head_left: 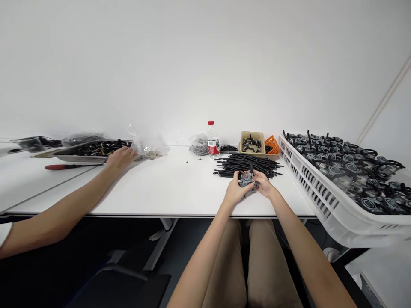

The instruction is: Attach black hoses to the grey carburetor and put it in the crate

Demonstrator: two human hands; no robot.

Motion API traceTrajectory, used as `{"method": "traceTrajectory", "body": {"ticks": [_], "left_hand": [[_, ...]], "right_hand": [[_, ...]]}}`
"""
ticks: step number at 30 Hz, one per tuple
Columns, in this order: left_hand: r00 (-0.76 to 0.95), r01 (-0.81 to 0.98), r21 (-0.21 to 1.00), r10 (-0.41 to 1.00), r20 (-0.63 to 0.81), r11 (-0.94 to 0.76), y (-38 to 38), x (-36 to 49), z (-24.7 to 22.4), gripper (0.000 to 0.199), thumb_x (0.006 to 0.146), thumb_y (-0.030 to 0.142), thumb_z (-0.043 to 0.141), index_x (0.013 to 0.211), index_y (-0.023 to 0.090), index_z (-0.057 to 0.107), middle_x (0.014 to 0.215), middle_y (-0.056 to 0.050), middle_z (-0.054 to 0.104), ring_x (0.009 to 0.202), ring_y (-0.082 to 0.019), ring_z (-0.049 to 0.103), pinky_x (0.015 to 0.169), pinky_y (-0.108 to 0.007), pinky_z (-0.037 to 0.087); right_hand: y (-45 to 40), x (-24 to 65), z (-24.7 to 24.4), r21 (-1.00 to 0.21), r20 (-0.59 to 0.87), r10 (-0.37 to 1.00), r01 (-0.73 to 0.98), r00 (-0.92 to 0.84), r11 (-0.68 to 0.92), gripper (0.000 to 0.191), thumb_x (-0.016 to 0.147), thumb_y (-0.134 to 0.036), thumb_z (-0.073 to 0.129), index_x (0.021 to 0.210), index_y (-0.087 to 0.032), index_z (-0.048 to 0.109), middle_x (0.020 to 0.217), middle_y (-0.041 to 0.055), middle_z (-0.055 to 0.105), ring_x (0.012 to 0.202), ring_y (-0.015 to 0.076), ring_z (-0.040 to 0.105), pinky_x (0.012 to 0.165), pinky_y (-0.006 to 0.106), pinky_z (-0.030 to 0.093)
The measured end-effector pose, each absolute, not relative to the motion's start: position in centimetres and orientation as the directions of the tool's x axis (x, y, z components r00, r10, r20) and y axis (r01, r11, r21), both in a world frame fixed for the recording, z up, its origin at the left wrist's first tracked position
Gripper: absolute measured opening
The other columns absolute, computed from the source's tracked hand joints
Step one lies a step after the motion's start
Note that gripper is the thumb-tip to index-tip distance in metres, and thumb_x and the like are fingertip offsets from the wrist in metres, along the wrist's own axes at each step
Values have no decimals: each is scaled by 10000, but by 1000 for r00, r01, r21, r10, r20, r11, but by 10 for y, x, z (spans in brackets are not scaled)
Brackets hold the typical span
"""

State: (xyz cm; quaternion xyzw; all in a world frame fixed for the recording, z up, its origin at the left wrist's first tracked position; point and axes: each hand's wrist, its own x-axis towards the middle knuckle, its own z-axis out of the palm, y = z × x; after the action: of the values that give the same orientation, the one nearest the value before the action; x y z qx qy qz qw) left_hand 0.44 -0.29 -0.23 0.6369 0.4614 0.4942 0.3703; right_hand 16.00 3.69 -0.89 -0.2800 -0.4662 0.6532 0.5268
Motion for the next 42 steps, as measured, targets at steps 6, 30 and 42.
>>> {"method": "traceTrajectory", "body": {"ticks": [6, 30, 42], "left_hand": [[81, 242, 925, 956, 281, -293, -2, 5, -3, 521, 728, 456, 813, 1120, 252, 537, 1130, -87, 786, 1012, -271, 752, 928, -404, 571], [73, 275, 916, 956, 283, -292, -2, 5, -3, 545, 725, 440, 831, 1161, 248, 566, 1100, -77, 795, 993, -272, 758, 915, -397, 582], [76, 250, 926, 959, 274, -284, -1, 4, -4, 540, 728, 424, 822, 1159, 236, 556, 1107, -98, 791, 1015, -287, 754, 921, -420, 581]], "right_hand": [[38, 160, -10, -907, 140, 951, -422, -276, 11, 362, 614, -366, 964, 877, -225, 759, 837, 13, 784, 794, 174, 709, 782, 286, 545], [34, 161, -6, -918, 143, 950, -396, -277, 23, 282, 692, -384, 875, 883, -211, 762, 818, 31, 767, 763, 189, 701, 751, 295, 544], [30, 160, -2, -906, 120, 956, -424, -269, -6, 332, 734, -402, 842, 1011, -251, 740, 881, 27, 775, 853, 205, 707, 799, 306, 544]]}}
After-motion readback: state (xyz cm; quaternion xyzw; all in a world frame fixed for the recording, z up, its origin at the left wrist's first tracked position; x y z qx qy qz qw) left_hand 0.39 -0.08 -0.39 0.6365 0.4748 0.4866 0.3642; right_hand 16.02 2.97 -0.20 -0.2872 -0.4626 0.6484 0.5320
